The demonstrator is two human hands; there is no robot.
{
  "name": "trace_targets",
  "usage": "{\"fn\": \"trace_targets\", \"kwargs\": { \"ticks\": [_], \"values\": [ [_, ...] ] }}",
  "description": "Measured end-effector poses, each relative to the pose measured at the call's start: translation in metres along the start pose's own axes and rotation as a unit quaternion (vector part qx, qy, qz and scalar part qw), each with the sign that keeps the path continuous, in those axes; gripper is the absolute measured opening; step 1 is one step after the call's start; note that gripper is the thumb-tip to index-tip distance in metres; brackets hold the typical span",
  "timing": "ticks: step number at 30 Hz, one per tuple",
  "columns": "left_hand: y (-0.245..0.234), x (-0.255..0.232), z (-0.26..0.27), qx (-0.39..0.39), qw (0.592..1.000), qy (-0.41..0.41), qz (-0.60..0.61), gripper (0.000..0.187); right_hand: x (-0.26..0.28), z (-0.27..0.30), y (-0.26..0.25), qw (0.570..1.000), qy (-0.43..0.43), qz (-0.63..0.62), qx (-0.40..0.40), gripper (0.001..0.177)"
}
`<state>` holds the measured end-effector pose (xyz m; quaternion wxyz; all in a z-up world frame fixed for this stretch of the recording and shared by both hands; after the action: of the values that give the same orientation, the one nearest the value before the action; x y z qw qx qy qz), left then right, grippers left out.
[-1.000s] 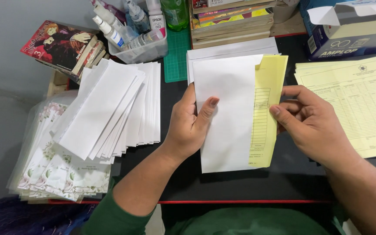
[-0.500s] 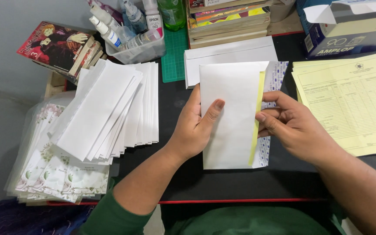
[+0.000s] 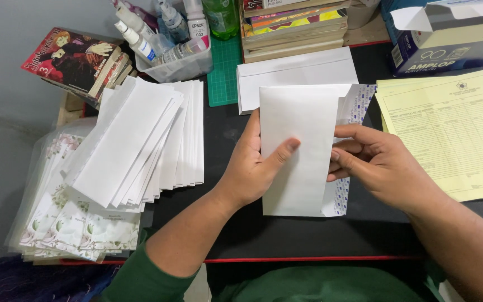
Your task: Folding yellow forms and inserting them into white envelopes
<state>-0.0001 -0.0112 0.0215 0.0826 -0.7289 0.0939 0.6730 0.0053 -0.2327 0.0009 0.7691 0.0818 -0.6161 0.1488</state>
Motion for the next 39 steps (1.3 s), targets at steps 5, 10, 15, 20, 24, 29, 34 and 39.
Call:
{"fn": "trace_targets", "kwargs": {
  "ticks": [5,10,15,20,24,29,34,39],
  "values": [
    [-0.002,0.015,-0.002,-0.058,0.998,-0.006,0.006,0.071,0.015,0.009,-0.004,0.978,-0.113,0.124,-0.127,0.04],
    [-0.004,0.014,-0.007,-0.116,0.992,-0.011,0.056,0.059,-0.015,-0.004,-0.019,0.986,-0.097,0.07,-0.112,0.043],
    [-0.004,0.01,-0.009,-0.157,0.98,-0.113,0.053,0.057,-0.016,-0.007,-0.011,0.973,-0.044,-0.176,0.141,0.045],
    [-0.003,0.006,-0.007,-0.127,0.987,-0.1,0.014,0.064,-0.006,-0.006,-0.006,0.991,0.022,0.123,0.043,0.021],
    [-0.013,0.028,-0.004,-0.184,0.95,0.088,-0.237,0.115,0.024,-0.006,0.004,0.973,0.174,0.14,0.057,0.062],
    [-0.008,0.049,-0.005,0.014,0.821,0.171,-0.545,0.092,-0.011,-0.004,-0.009,0.894,-0.008,0.443,0.061,0.067],
    [0.007,0.079,0.006,0.143,0.764,0.16,-0.609,0.087,-0.035,0.012,-0.005,0.775,-0.264,0.573,0.002,0.072],
    [0.006,0.085,0.006,0.18,0.769,0.098,-0.606,0.089,-0.039,0.024,0.003,0.702,-0.17,0.691,0.038,0.073]
  ]
}}
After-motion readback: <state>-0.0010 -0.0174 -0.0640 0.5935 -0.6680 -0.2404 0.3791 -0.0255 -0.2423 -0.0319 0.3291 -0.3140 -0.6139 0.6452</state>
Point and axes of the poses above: each hand's wrist, its own z-axis away from the middle knuckle, its own y-axis out of the palm, x = y × z, the point moved 1 cm from there along -z, towards the middle knuckle, and after that the axes turned 1 degree about y, right-handed, at the moved point
